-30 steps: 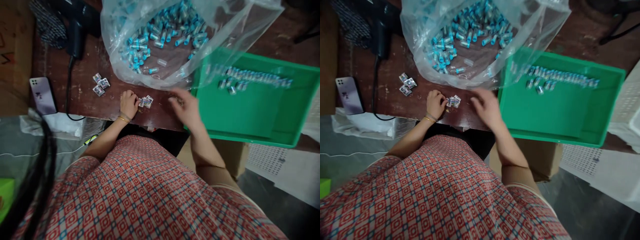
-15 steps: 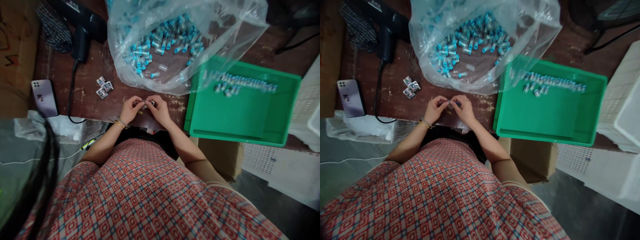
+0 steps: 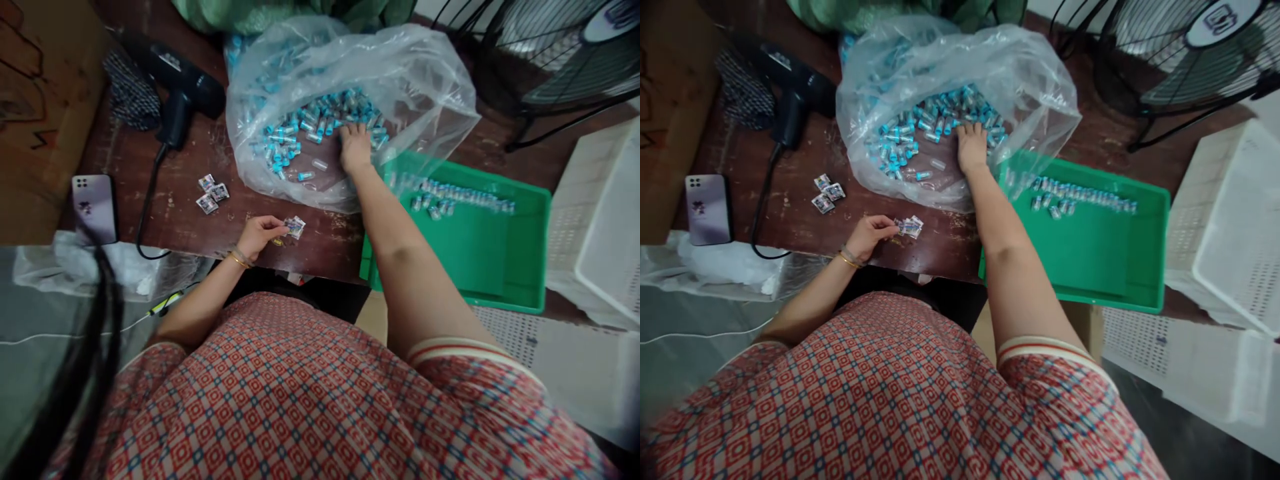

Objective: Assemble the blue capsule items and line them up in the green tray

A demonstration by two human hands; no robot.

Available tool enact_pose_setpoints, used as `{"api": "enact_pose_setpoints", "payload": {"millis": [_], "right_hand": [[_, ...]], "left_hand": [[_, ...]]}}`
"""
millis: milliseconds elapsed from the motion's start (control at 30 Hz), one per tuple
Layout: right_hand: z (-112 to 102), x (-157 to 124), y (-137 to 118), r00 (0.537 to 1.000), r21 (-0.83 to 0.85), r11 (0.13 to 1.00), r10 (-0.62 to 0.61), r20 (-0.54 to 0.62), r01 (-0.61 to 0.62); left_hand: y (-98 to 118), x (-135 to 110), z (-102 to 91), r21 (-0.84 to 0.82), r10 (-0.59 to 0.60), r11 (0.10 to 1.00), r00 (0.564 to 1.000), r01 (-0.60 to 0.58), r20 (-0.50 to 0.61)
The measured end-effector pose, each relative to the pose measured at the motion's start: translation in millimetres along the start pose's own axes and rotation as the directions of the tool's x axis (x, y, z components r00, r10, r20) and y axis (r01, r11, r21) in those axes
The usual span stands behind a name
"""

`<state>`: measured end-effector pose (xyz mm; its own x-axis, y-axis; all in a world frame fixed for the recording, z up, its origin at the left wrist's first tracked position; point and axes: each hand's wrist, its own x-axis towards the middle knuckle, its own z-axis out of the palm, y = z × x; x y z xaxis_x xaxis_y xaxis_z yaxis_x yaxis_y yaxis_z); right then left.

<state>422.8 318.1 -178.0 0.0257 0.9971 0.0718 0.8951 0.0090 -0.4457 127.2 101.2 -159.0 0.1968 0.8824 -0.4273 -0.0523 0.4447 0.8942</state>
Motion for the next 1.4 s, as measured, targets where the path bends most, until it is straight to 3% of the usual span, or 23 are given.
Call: {"api": "enact_pose_setpoints", "payload": {"millis": [67, 133, 200, 300, 367, 433, 633, 767, 900, 1033, 1167, 1400], "right_hand": [[6, 3, 2, 1.000, 0.043, 0.999, -0.014, 0.011, 0.014], [5, -15, -8, 0.999, 0.214, 0.975, -0.048, -0.025, 0.052], [-2, -52, -27, 0.995, 0.462, 0.883, -0.095, 0.000, 0.084], [-22, -124, -63, 0.959, 0.757, 0.654, -0.212, 0.186, -0.002], [-35, -165, -81, 0.927, 0.828, 0.553, -0.258, 0.273, -0.090], [-43, -191, -89, 0.917, 0.843, 0.520, -0.256, 0.307, -0.137], [-49, -209, -81, 0.949, 0.829, 0.553, -0.206, 0.237, -0.087], [-50, -216, -80, 0.948, 0.809, 0.586, -0.224, 0.226, -0.054], [-47, -224, -80, 0.965, 0.769, 0.639, -0.198, 0.173, -0.007], [-37, -240, -82, 0.986, 0.634, 0.768, -0.159, 0.047, 0.094], [-25, -263, -90, 0.979, 0.616, 0.765, -0.199, -0.049, 0.186], [-19, -277, -98, 0.980, 0.624, 0.756, -0.164, -0.111, 0.197]], "left_hand": [[0, -2, -0.9, -0.020, 0.001, 1.000, 1.000, -0.001, 0.012], [1, -3, -3.5, -0.036, 0.000, 0.999, 1.000, 0.001, 0.017], [2, -2, -5.5, -0.043, -0.008, 0.999, 1.000, 0.008, 0.016], [6, 1, -2.6, -0.042, -0.015, 0.999, 0.999, 0.016, 0.042], [8, 3, 3.2, -0.043, -0.023, 0.999, 0.996, 0.027, 0.084], [10, 3, 10.0, -0.046, -0.038, 0.998, 0.990, 0.045, 0.135], [9, -4, 19.6, -0.044, -0.059, 0.996, 0.969, 0.072, 0.238], [6, -8, 20.1, -0.038, -0.071, 0.996, 0.967, 0.082, 0.246], [2, -12, 23.2, -0.132, -0.044, 0.988, 0.966, 0.080, 0.255], [-2, -19, 25.2, -0.272, -0.132, 0.933, 0.926, 0.236, 0.353], [-2, -26, 26.7, -0.375, -0.202, 0.845, 0.876, 0.382, 0.438], [8, -38, 36.2, -0.407, -0.163, 0.860, 0.922, 0.306, 0.350]]}}
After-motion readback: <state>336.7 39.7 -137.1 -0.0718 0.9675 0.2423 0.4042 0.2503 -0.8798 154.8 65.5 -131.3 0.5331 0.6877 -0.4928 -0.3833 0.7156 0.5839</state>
